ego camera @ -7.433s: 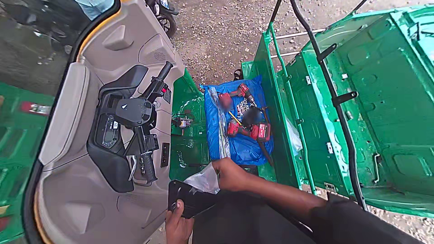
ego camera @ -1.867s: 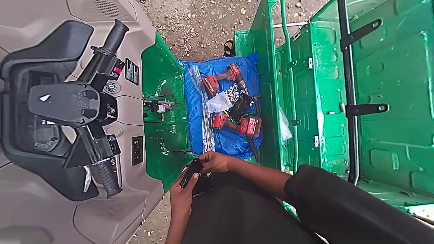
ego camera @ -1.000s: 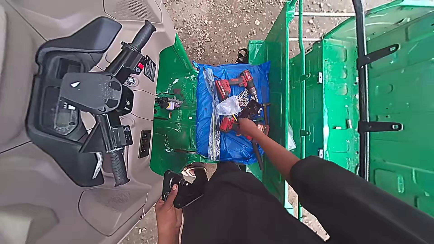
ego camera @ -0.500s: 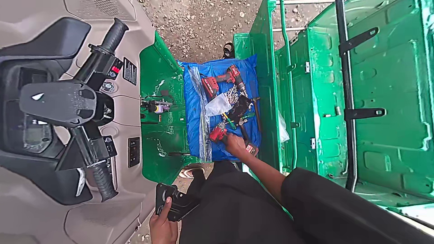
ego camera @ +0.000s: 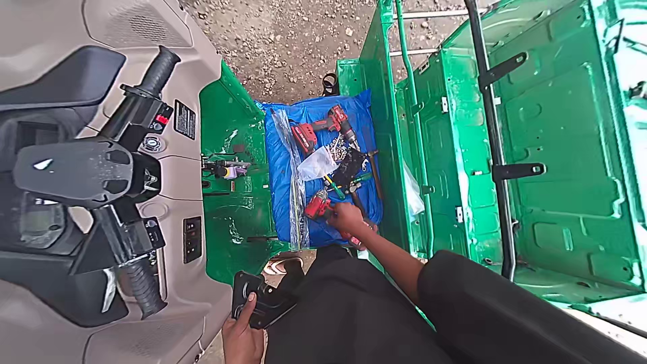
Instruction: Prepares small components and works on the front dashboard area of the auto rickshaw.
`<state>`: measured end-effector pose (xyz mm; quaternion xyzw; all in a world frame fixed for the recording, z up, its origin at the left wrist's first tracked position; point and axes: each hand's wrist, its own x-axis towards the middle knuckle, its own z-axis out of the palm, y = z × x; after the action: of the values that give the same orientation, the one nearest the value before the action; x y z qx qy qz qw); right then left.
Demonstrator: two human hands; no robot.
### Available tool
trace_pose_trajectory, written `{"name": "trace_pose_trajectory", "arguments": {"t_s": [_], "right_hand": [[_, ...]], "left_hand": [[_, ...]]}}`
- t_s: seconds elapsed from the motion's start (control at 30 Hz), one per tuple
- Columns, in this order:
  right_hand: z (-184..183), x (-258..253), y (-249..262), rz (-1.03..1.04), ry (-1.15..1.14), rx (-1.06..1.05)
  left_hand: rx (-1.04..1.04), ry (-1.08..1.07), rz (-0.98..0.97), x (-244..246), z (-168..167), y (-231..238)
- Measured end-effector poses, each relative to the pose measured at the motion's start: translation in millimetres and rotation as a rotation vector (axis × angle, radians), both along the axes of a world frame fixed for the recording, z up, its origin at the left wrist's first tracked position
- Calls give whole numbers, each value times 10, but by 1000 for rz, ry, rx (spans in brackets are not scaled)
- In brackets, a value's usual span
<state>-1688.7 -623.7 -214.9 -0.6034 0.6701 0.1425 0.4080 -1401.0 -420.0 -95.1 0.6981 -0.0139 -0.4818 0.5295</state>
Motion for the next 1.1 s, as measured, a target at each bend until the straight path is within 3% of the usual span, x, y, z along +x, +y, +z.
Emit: {"name": "trace_pose_trajectory", "arguments": {"t_s": [0.17, 0.4, 0.53, 0.67, 0.83, 1.1], "right_hand": [[-120, -432, -528, -651, 25, -287], [-359, -492, -1210, -874, 84, -142], [-391, -477, -1283, -853, 54, -126], [-243, -675, -1237, -808, -79, -289], [395, -927, -1082, -612, 192, -353], [172, -991, -848, -478, 379, -272]], "left_hand": [[-22, 22, 40, 15, -2, 27], [11, 30, 51, -7, -18, 70], [5, 26, 52, 23, -8, 41], [10, 13, 59, 53, -15, 61], [14, 20, 63, 84, -48, 97], [7, 26, 36, 33, -36, -30]]}}
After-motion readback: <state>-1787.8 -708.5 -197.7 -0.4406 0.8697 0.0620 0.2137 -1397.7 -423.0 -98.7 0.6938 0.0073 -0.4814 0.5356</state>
